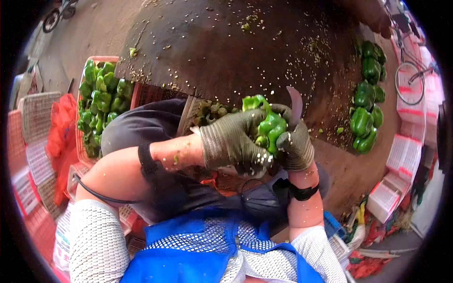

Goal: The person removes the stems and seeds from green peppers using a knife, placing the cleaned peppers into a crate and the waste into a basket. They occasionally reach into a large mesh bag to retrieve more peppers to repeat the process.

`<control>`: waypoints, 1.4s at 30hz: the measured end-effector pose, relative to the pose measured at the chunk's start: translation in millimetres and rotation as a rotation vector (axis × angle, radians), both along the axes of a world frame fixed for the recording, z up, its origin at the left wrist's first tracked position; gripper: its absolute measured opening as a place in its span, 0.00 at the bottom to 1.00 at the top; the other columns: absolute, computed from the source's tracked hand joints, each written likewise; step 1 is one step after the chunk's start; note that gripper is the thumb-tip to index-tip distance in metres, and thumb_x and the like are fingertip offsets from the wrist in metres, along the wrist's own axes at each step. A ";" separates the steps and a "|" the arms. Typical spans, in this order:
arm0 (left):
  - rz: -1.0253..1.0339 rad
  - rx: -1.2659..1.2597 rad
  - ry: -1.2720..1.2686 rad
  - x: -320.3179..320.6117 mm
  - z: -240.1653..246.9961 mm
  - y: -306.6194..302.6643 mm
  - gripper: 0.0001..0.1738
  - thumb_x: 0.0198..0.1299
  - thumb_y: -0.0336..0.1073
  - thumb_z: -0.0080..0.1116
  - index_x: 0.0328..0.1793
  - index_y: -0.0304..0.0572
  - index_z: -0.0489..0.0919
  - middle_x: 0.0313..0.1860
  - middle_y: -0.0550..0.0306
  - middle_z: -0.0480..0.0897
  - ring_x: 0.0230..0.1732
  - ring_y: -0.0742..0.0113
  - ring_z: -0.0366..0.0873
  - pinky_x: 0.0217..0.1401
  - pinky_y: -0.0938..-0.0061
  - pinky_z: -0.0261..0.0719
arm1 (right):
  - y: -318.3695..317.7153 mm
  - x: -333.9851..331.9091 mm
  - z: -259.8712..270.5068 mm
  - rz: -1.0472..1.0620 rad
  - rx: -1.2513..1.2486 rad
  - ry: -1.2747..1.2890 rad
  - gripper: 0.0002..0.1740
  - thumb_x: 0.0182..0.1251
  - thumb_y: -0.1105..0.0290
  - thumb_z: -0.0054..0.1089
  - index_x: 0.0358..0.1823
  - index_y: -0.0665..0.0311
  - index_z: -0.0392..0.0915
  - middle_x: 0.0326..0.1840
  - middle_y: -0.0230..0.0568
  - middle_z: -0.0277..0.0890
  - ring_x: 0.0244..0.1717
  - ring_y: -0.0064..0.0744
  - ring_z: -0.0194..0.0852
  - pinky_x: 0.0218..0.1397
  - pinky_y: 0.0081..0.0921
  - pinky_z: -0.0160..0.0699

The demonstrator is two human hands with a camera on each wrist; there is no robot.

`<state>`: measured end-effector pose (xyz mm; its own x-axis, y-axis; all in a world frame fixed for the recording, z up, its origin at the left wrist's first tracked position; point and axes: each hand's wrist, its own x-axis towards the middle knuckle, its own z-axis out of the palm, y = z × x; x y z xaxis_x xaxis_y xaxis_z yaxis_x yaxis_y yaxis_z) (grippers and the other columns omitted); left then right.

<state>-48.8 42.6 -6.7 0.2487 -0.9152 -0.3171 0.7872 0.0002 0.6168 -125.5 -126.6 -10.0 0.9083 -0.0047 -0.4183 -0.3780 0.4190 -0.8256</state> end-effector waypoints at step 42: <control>0.356 0.157 -0.603 40.4 22.5 -9.8 0.44 0.40 0.34 0.81 0.65 0.40 0.69 0.56 0.57 0.78 0.57 0.69 0.75 0.61 0.72 0.75 | 1.9 -7.6 24.4 -0.029 -0.430 -0.149 0.23 0.71 0.67 0.56 0.65 0.63 0.71 0.51 0.40 0.82 0.48 0.29 0.79 0.54 0.27 0.78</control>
